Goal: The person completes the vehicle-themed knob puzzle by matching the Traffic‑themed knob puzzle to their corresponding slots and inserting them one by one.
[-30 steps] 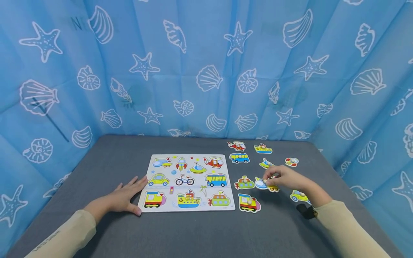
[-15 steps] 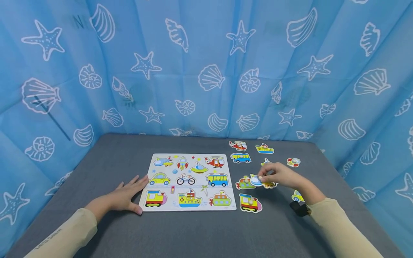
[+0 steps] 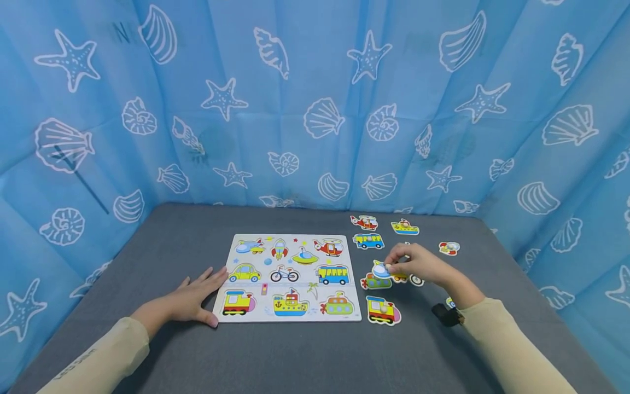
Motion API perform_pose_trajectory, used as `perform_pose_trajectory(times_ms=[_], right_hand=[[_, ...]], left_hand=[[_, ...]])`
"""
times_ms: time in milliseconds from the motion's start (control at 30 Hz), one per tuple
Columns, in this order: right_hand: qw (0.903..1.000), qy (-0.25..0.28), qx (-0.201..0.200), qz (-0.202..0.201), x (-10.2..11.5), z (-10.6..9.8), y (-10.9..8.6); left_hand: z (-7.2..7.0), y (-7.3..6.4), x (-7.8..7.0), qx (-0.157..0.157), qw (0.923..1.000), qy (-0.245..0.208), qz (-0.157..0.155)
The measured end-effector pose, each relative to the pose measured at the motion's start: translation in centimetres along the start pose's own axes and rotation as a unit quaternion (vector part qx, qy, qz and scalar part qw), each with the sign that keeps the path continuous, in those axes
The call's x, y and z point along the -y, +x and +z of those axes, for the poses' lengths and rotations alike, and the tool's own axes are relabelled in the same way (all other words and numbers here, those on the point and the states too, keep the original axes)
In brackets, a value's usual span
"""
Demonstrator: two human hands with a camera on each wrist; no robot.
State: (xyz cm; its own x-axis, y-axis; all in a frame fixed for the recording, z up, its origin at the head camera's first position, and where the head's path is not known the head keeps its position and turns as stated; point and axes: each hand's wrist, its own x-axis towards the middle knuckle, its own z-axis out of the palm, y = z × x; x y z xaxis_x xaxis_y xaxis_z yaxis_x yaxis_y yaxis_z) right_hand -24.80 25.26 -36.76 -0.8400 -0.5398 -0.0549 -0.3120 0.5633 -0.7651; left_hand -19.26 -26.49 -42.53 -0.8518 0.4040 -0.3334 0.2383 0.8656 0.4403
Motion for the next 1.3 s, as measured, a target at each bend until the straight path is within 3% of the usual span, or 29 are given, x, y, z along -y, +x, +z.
perform_pose_trajectory(times_ms=[600,867,1300], right_hand=[[0.9997,0.003,-0.012,0.020,1.3,0.8,1.7],[0.9997,-0.018,-0.009,0.014,1.6,1.2,2.5],[1.0000,0.000,0.001,0.002,2.5,2.6,4.4]], left_hand=[[-0.1,0.0,0.0,-0.002,1.0000,0.002,0.001],[-0.1,0.1,0.1,-0.003,1.0000,0.000,0.003],[0.0,0.2,0.3,-0.003,1.0000,0.005,0.005]])
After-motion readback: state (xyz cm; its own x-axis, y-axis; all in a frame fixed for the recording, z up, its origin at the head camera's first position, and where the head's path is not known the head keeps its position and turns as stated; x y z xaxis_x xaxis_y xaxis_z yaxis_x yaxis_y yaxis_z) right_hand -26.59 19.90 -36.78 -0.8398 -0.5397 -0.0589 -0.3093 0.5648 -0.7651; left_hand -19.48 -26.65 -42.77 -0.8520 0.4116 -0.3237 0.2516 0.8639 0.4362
